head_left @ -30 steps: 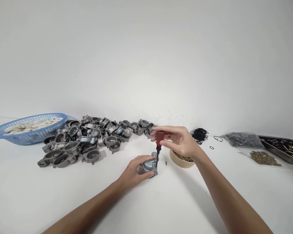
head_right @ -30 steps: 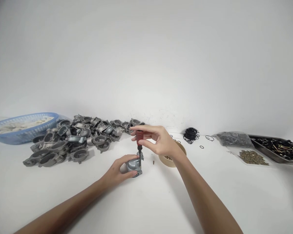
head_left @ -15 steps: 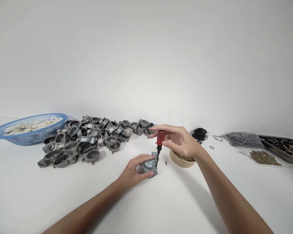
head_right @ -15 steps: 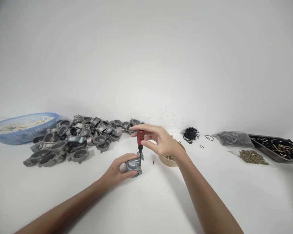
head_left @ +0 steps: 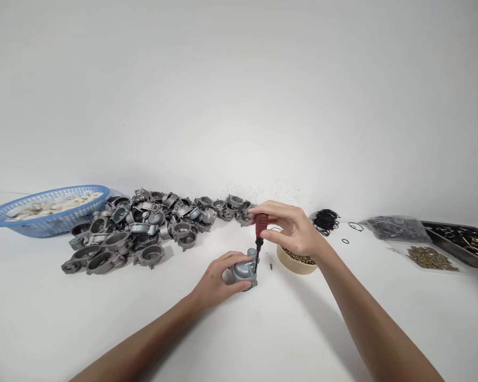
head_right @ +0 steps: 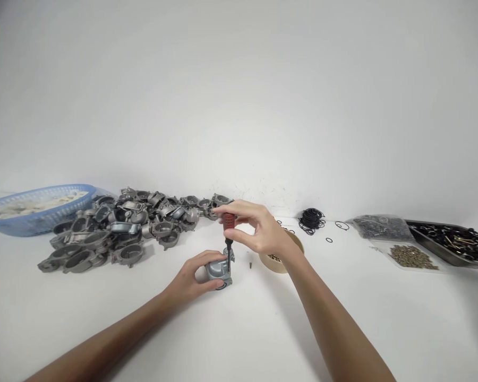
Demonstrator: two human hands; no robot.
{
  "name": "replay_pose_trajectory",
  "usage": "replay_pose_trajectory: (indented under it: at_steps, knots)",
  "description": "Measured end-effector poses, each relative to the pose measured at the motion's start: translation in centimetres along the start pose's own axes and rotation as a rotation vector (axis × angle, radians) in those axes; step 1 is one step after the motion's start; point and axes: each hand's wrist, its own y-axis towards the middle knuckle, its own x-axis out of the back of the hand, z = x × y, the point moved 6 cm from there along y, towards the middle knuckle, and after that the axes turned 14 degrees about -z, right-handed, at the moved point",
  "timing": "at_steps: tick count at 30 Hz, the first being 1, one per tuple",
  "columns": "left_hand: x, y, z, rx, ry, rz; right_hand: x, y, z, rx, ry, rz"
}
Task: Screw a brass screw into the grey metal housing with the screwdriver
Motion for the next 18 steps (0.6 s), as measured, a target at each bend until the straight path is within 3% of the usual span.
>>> replay_pose_trajectory:
  at_steps: [3, 6, 10, 14, 18]
  knots:
    - [-0.03, -0.03, -0.04, 0.003, -0.007, -0.002, -0.19, -0.16, -0.47, -0.098, 0.085, 0.049]
    - [-0.05, -0.02, -0.04, 0.008, -0.013, -0.006, 0.34, -0.02, -0.09, -0.016, -0.032, -0.031]
    - [-0.09, 0.00, 0.09, 0.009, -0.009, 0.001, -0.25, -0.18, -0.31, -0.080, 0.054, 0.053]
    - [-0.09, 0.01, 0.16, 0.016, -0.015, 0.000, 0.34, -0.04, -0.33, 0.001, -0.013, -0.045]
    - [-0.09, 0.00, 0.08, 0.024, -0.019, -0.002, -0.13, -0.25, -0.53, -0.056, 0.116, 0.059]
